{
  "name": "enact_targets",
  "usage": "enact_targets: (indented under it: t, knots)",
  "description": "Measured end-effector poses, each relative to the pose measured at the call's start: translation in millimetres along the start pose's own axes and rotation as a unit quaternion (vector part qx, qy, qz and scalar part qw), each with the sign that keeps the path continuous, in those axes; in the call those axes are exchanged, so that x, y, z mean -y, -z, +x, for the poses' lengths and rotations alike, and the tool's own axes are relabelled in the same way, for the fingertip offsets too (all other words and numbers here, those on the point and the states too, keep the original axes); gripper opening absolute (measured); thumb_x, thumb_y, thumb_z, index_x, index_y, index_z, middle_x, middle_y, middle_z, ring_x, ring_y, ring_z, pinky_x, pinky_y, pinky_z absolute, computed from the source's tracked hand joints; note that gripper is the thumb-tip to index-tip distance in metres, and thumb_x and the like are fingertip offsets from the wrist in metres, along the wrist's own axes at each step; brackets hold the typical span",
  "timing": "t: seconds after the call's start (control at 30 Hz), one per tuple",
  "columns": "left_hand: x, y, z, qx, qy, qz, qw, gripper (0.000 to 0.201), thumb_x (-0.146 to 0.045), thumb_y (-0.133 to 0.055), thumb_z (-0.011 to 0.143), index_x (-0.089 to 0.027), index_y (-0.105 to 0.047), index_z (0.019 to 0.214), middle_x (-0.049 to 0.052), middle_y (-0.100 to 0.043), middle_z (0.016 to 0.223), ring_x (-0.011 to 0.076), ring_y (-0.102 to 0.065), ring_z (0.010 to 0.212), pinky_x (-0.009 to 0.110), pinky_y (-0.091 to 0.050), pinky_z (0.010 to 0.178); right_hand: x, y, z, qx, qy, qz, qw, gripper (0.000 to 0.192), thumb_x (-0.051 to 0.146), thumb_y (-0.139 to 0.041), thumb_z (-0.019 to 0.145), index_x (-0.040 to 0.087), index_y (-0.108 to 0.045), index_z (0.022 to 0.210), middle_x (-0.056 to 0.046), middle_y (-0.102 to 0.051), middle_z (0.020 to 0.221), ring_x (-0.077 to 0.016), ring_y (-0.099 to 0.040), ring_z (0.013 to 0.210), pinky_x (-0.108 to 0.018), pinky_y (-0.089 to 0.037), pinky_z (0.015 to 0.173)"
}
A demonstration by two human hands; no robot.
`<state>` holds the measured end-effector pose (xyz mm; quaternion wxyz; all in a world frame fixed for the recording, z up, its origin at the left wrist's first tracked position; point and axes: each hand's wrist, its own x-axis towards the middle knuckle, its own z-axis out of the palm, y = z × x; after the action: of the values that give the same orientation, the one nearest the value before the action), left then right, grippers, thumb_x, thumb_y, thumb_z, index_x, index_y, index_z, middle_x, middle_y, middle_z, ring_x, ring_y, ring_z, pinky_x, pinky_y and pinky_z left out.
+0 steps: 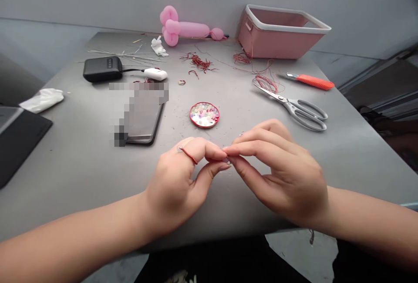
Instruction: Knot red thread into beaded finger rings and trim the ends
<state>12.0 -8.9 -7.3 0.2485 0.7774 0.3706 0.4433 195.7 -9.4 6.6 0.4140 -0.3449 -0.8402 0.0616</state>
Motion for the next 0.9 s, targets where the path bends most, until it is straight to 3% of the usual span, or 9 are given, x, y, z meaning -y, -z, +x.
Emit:
enact_targets:
  t: [0.13,0.3,0.47,0.6,0.77,0.83,0.9]
  knots:
    - [-2.2,1.7,0.3,-0.003,-0.038,0.025,0.999,0.011,-0.006,-0.065,0.084,-0.015,-0.058,0.085,0.002,-0.069,0.077,0.0117,-0.064,0.072,0.024,-0.051,0.071,3.9,0.9,-0.5,0.013,-0.020,-0.011,1.000,0.020,-0.002,-0.054,0.086,0.017,-0.061,0.087,-0.004,-0.066,0.078,-0.0156,-0.049,0.076,-0.032,-0.045,0.071]
    - [-2.1,4.3,3.3,0.004,-0.078,0.044,0.996,0.012,-0.004,-0.060,0.087,-0.016,-0.056,0.086,0.002,-0.068,0.079,0.0124,-0.062,0.072,0.027,-0.049,0.070,1.3,0.6,-0.7,0.070,-0.141,0.073,0.985,0.015,0.008,-0.052,0.091,0.019,-0.062,0.089,-0.005,-0.057,0.090,-0.0162,-0.057,0.089,-0.032,-0.049,0.077]
    - [-2.5,6.2,5.7,0.027,-0.021,0.017,0.999,0.012,-0.006,-0.057,0.088,-0.018,-0.055,0.087,0.001,-0.066,0.078,0.0130,-0.060,0.072,0.027,-0.050,0.069,-2.4,-0.9,-0.9,0.061,-0.132,0.085,0.986,0.013,0.012,-0.054,0.091,0.021,-0.063,0.091,-0.004,-0.055,0.092,-0.0156,-0.057,0.090,-0.033,-0.050,0.080]
    - [-1.2,6.4,6.4,0.033,0.045,-0.066,0.996,0.012,-0.009,-0.057,0.088,-0.020,-0.054,0.085,0.001,-0.064,0.079,0.0133,-0.062,0.075,0.027,-0.052,0.072,-4.1,-1.8,-0.8,0.034,-0.118,0.101,0.987,0.012,0.013,-0.059,0.089,0.023,-0.064,0.094,-0.005,-0.056,0.096,-0.0166,-0.058,0.093,-0.036,-0.050,0.084]
    - [1.0,6.2,5.4,0.063,0.077,-0.155,0.983,0.012,-0.010,-0.056,0.089,-0.021,-0.053,0.086,0.001,-0.062,0.079,0.0143,-0.062,0.076,0.029,-0.053,0.072,-6.8,0.8,-0.3,0.026,-0.077,0.139,0.987,0.015,0.009,-0.060,0.085,0.023,-0.064,0.090,-0.005,-0.054,0.094,-0.0183,-0.056,0.093,-0.038,-0.050,0.081]
    - [0.7,6.3,5.4,0.072,0.094,-0.175,0.977,0.011,-0.011,-0.055,0.090,-0.021,-0.052,0.087,0.001,-0.061,0.081,0.0150,-0.062,0.078,0.031,-0.053,0.072,-8.4,2.4,0.8,0.043,-0.090,0.165,0.981,0.013,0.011,-0.060,0.086,0.022,-0.064,0.089,-0.004,-0.053,0.092,-0.0180,-0.055,0.093,-0.037,-0.050,0.082]
    - [-0.8,7.1,6.1,0.079,0.099,-0.183,0.975,0.011,-0.012,-0.054,0.090,-0.021,-0.051,0.087,0.002,-0.061,0.082,0.0157,-0.062,0.079,0.032,-0.053,0.072,-10.3,3.6,2.7,0.101,-0.147,0.246,0.953,0.007,0.015,-0.059,0.089,0.021,-0.063,0.087,-0.004,-0.052,0.092,-0.0164,-0.055,0.091,-0.035,-0.052,0.081]
